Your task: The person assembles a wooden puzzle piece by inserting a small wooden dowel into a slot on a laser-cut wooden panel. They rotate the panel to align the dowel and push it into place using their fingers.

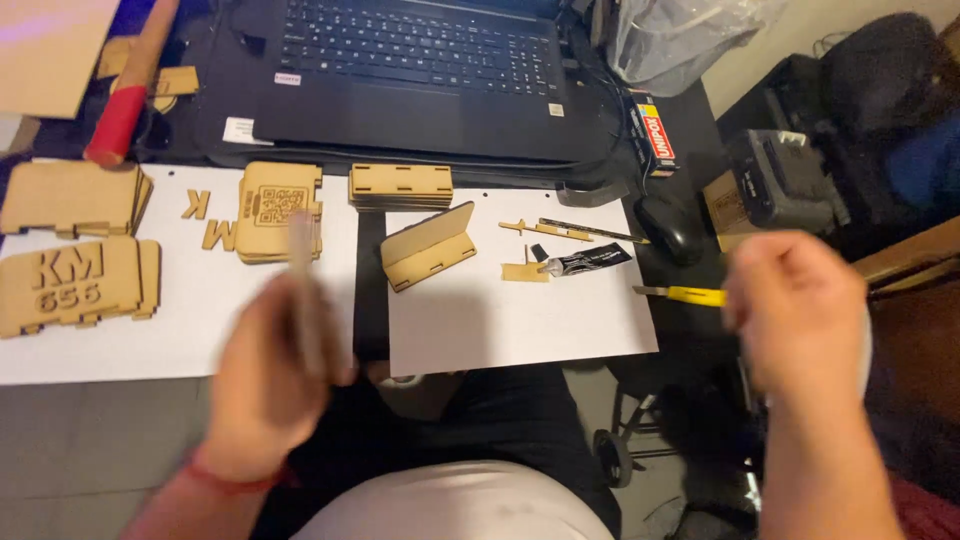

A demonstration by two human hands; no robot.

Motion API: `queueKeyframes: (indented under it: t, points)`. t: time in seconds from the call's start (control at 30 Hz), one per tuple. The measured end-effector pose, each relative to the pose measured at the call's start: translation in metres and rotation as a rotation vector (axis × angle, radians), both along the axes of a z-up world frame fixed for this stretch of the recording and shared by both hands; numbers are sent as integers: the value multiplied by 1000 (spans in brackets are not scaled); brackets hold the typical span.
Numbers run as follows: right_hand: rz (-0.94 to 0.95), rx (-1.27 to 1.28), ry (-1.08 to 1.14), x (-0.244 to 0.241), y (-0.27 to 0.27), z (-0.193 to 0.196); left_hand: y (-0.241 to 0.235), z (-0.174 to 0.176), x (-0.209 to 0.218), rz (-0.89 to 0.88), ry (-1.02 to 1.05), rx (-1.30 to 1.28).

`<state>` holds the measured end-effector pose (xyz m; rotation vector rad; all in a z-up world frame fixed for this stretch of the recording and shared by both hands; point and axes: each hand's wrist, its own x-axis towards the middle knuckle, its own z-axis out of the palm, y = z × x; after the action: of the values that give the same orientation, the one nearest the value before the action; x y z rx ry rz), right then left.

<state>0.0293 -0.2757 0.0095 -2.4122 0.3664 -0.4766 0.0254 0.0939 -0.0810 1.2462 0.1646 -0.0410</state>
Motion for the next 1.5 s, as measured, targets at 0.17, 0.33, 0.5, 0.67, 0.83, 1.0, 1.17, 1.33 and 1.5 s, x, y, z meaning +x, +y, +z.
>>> queueKeyframes:
  t: [0.17, 0.33, 0.5, 0.67, 0.83, 1.0, 1.17, 1.33, 1.5]
  points:
    - [-133, 389, -167, 17, -49, -33, 71, 15, -19, 173, -307, 1132]
    - [295, -101, 44, 2, -2, -65, 54, 35, -12, 119, 40, 568]
    - [586, -104, 42, 11, 36, -83, 23, 55, 6, -37, -78, 868]
    - [597, -246, 44, 22, 30, -85, 8, 63, 17, -99, -226, 968]
    - [708, -365, -113, 25, 23, -86, 7, 61, 13, -68, -119, 947]
    - [728, -379, -88, 28, 19, -94, 15, 47, 1, 59, -389, 1043]
    - [681, -446, -53, 30, 14, -100, 30, 49, -13, -36, -263, 677]
    - [654, -499, -56, 28, 12, -99, 40, 51, -31, -16, -208, 591]
    - [640, -497, -61, 28, 14, -103, 38, 64, -35, 81, -375, 1052]
